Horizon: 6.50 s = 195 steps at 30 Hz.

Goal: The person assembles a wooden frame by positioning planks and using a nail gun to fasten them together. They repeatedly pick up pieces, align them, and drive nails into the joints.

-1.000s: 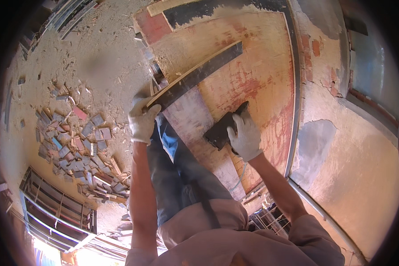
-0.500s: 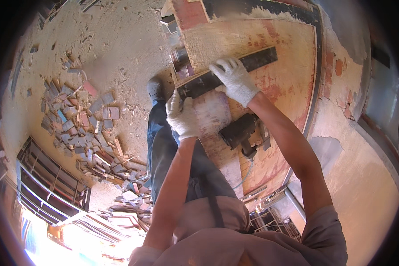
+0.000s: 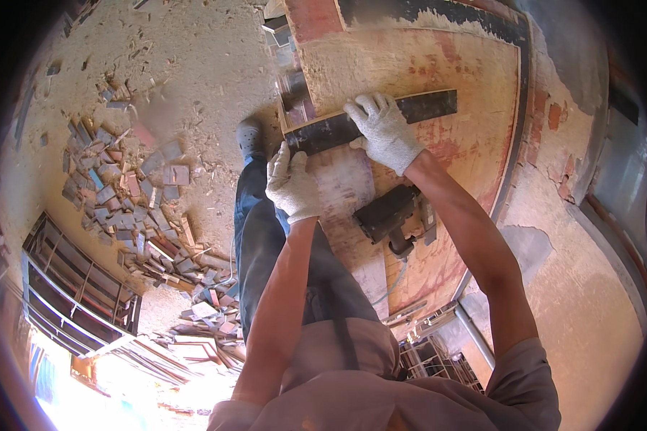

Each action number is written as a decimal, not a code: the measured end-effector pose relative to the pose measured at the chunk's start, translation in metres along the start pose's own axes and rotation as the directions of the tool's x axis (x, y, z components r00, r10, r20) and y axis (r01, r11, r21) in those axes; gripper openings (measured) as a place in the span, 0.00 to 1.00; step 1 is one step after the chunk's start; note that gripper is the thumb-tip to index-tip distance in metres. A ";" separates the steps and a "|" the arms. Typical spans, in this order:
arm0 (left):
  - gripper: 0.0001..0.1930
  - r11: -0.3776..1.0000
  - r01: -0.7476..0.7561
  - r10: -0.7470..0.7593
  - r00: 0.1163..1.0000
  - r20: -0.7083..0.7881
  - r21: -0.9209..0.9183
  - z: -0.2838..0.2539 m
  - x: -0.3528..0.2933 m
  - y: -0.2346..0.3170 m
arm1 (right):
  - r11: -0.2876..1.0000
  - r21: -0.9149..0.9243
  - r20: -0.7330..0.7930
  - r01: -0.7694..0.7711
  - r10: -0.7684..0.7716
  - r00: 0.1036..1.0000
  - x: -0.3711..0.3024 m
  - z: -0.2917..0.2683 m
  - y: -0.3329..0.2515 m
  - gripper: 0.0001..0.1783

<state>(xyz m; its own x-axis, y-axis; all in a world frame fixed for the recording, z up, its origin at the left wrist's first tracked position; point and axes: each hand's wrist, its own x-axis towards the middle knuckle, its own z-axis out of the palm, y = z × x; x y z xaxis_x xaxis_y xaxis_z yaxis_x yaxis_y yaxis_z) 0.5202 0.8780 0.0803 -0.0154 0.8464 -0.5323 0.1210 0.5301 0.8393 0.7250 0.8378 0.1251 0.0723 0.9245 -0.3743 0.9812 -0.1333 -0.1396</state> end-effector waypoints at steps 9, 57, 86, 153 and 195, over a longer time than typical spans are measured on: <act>0.17 0.993 -0.062 0.061 0.998 0.019 0.097 -0.004 0.003 -0.005 | 0.997 0.005 -0.028 0.076 -0.075 0.997 0.005 -0.005 0.001 0.36; 0.18 0.982 0.160 -0.168 0.983 -0.081 -0.097 0.007 -0.001 0.001 | 0.285 0.794 0.428 -0.536 0.364 0.827 -0.235 0.031 -0.139 0.30; 0.17 0.999 -0.031 0.035 0.993 0.110 -0.037 -0.020 -0.004 -0.014 | 0.835 0.412 0.379 -0.364 0.207 0.902 -0.193 0.043 -0.133 0.26; 0.21 0.857 -0.037 -0.235 0.859 0.454 0.514 -0.033 0.041 0.002 | -0.179 0.680 0.702 -0.711 0.437 0.562 -0.107 -0.062 -0.077 0.11; 0.25 0.881 0.204 -0.406 0.789 0.461 0.426 -0.037 0.044 0.007 | 0.490 0.693 0.357 -0.529 0.403 0.842 -0.174 0.010 -0.103 0.11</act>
<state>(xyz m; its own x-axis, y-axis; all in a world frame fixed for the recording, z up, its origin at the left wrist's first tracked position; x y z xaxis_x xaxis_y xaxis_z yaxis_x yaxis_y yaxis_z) 0.4838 0.9210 0.0662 0.3966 0.4289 -0.8116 0.5262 0.6183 0.5838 0.6096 0.6876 0.1956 0.3927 0.5974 -0.6992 0.3187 -0.8016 -0.5059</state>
